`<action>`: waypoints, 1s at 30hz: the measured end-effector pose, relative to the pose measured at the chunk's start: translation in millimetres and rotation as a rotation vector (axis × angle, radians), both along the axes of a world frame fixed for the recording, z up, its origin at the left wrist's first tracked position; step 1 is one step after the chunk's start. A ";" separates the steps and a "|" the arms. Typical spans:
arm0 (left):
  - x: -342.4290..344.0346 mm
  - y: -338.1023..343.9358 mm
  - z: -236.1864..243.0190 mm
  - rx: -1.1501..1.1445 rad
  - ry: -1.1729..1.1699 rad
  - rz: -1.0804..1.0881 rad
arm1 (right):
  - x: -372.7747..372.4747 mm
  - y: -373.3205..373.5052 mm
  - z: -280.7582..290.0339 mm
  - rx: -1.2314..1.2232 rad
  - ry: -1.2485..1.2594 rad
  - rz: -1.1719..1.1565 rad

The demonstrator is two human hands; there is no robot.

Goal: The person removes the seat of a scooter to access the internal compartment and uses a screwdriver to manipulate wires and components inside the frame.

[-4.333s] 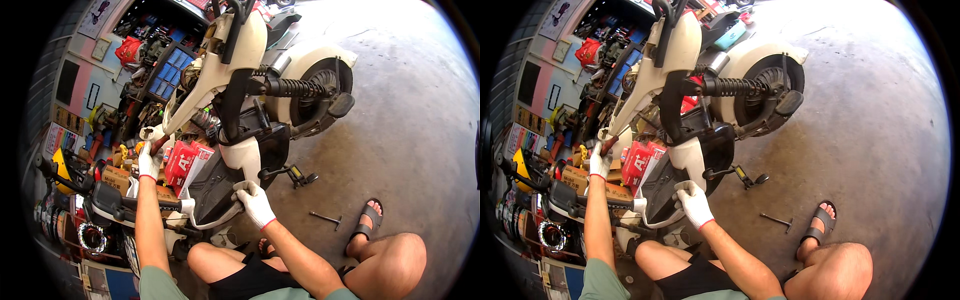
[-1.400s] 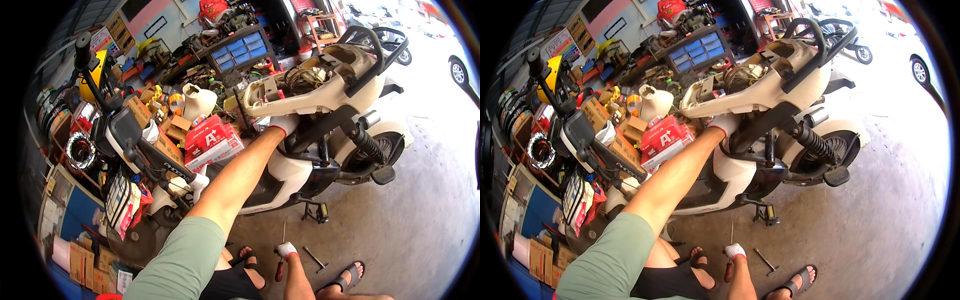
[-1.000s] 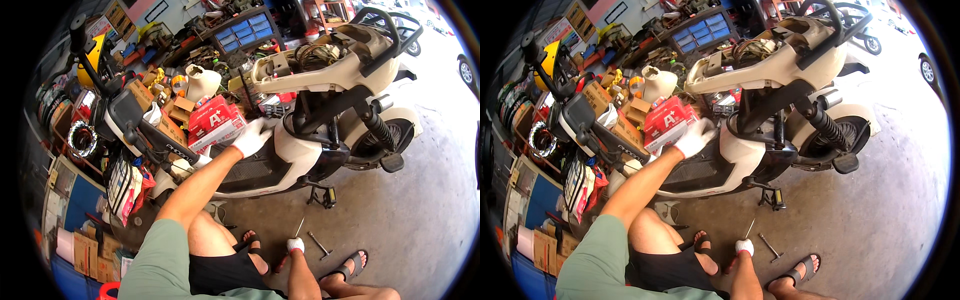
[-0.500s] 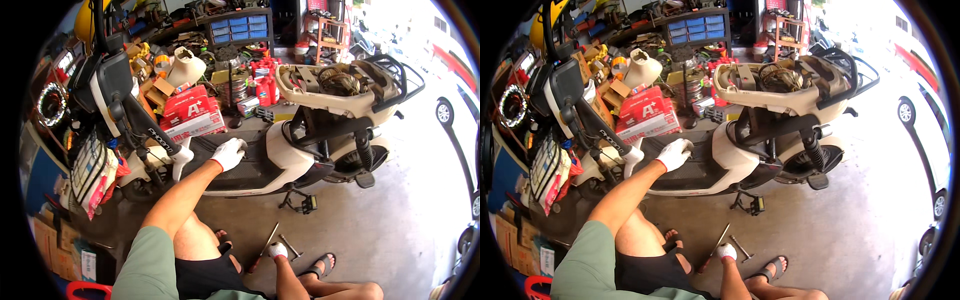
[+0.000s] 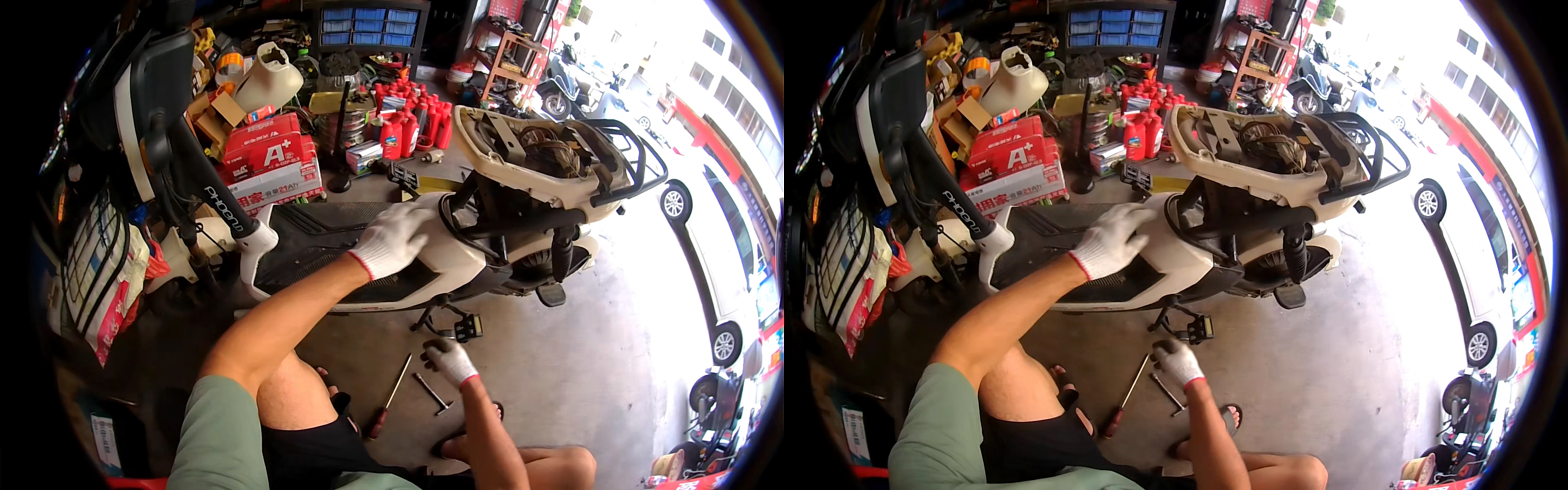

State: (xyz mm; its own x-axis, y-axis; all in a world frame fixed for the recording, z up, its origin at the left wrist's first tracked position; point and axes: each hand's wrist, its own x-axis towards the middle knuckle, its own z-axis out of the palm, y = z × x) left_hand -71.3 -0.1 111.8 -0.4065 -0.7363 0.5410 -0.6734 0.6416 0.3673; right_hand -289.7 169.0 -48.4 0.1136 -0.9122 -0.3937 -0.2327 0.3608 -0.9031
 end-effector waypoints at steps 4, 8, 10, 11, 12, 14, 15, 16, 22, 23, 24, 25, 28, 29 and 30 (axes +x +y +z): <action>-61.1 -6.1 38.5 -0.044 0.123 -0.141 | -34.8 -23.4 98.8 -0.144 0.222 0.103; -114.4 -39.0 46.4 -0.056 0.233 -0.176 | -61.6 -33.4 190.4 -0.335 0.375 0.129; -134.1 -46.8 51.5 0.040 0.265 -0.180 | -70.7 -33.0 235.6 -0.382 0.307 0.075; -139.6 -51.5 49.9 0.046 0.232 -0.194 | -74.2 -33.8 255.3 -0.451 0.301 0.052; -142.9 -61.1 40.9 0.051 0.193 -0.198 | -77.0 -36.6 270.3 -0.516 0.276 0.019; -158.1 -68.6 51.1 0.254 0.082 -0.232 | -102.7 -44.9 291.3 -0.718 0.387 -0.082; -163.8 -71.6 52.4 0.146 0.115 -0.233 | -114.1 -50.4 301.6 -0.805 0.409 -0.132; -161.5 -75.2 47.2 0.043 0.142 -0.217 | -113.0 -55.4 318.6 -0.838 0.481 -0.148; -179.5 -93.1 37.1 0.051 0.086 -0.105 | -100.6 -109.1 383.0 -1.097 0.936 -0.108; -182.7 -95.3 37.6 0.074 0.080 -0.115 | -97.3 -119.5 389.1 -1.130 1.008 -0.067; -183.4 -92.5 44.4 0.100 0.069 -0.126 | -96.9 -130.4 393.5 -1.159 1.078 -0.028; -183.1 -86.2 53.4 0.126 0.059 -0.139 | -98.4 -140.4 397.3 -1.133 1.136 0.031; -175.2 -73.6 63.3 0.107 0.019 -0.055 | -87.7 -165.2 408.7 -0.921 1.293 0.208; -174.7 -73.7 64.4 0.097 -0.003 -0.017 | -81.9 -169.7 409.1 -0.910 1.339 0.225; -176.6 -74.9 64.0 0.120 -0.018 -0.018 | -77.8 -172.9 408.3 -0.893 1.392 0.244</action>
